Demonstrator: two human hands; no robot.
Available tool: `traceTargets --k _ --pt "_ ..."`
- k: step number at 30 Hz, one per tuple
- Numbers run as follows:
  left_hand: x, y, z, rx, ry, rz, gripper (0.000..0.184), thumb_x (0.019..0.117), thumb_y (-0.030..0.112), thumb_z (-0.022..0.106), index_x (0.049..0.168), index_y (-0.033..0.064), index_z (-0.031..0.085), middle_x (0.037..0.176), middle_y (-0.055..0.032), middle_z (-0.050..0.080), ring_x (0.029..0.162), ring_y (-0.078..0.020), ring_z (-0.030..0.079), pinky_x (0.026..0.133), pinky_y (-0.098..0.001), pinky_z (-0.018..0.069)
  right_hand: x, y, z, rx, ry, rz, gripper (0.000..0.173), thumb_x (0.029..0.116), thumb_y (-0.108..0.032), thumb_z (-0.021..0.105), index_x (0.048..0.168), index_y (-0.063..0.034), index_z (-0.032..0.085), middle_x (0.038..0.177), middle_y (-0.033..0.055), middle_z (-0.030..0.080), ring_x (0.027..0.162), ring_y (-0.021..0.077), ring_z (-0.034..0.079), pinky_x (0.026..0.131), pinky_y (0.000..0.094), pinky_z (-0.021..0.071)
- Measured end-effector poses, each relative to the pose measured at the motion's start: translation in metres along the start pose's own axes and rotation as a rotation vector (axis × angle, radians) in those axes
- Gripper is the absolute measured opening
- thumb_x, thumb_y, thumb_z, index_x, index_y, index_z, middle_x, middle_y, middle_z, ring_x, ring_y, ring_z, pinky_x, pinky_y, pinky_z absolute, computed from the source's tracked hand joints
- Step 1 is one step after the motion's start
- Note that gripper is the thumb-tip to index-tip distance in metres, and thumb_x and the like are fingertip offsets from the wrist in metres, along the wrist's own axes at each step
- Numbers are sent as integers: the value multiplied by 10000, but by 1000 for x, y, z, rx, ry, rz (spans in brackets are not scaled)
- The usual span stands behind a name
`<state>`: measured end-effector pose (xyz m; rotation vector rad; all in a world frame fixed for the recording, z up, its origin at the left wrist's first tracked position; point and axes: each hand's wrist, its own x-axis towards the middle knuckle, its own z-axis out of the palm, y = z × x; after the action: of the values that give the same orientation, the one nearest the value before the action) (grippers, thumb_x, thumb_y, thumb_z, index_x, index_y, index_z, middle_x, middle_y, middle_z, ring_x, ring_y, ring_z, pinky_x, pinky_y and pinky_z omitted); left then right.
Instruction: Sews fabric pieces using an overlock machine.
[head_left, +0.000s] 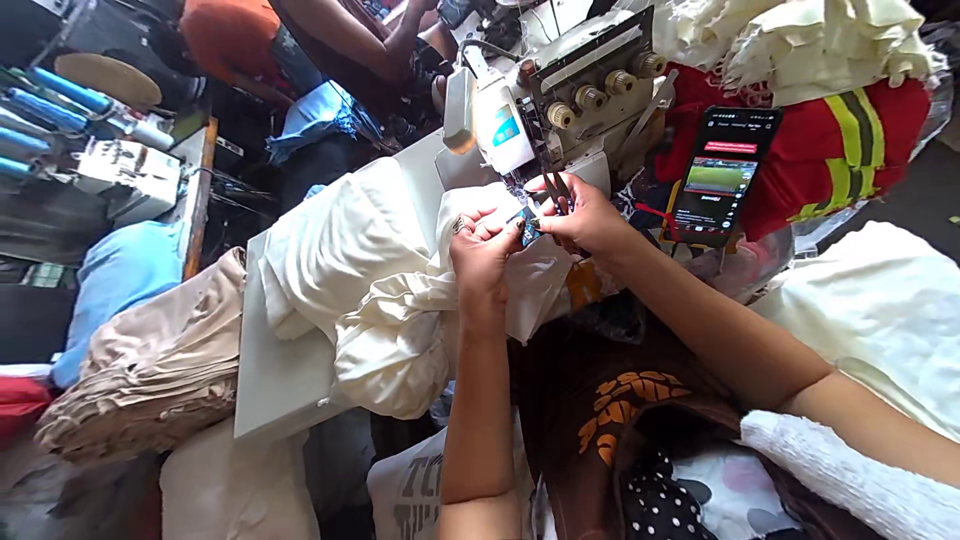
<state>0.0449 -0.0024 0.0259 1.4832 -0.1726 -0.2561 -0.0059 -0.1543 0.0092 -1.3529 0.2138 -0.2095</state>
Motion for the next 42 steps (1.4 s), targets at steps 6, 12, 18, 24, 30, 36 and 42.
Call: traceTargets --k 6,12,18,24,30,36,42 --pt "0 1 -2 -4 -13 -16 478 825 -129 742 1219 66 553 858 -38 732 704 -121 712 671 -290 615 0 2 0 29 -12 12 547 870 83 679 1371 -78 529 801 23 576 498 58 441 419 188 362" --pt "1 1 -3 -8 -39 -10 464 828 -136 732 1201 76 557 899 -33 727 742 -124 716 696 -298 619 0 0 2 12 -1 19 555 858 77 691 1367 -79 533 813 29 586 513 62 461 430 192 379" --pt "2 -2 -3 -27 -48 -16 460 836 -133 727 1205 80 554 884 -35 724 733 -129 714 693 -302 618 0 1 1 53 -1 39 562 861 93 670 1373 -86 526 794 25 561 483 61 428 411 189 362" --pt "-8 -18 -11 610 -44 611 428 873 156 812 1236 18 634 1247 -106 659 1047 -145 683 872 -311 598 0 1 0 126 33 84 546 861 90 657 1357 -89 518 769 22 540 470 64 410 407 196 359" --pt "-13 -43 -12 1146 76 1139 179 994 144 663 1142 89 747 1245 -112 690 1237 -311 594 1053 -454 447 -3 -4 -1 259 -14 198 495 910 92 603 1360 -84 496 738 11 511 441 47 372 391 181 340" --pt "-23 -54 -14 1050 59 1165 139 956 97 682 1071 69 755 1127 -104 731 1153 -283 645 1033 -429 475 -21 6 -3 101 -17 135 459 912 44 625 1335 -92 510 773 20 577 470 50 396 407 193 332" --pt "-15 -45 -43 813 128 917 125 895 29 716 1008 21 768 1079 -131 738 1098 -245 679 970 -382 546 -30 49 -29 -465 40 -168 508 934 -49 704 1406 -92 520 1153 90 697 1010 191 683 841 419 586"
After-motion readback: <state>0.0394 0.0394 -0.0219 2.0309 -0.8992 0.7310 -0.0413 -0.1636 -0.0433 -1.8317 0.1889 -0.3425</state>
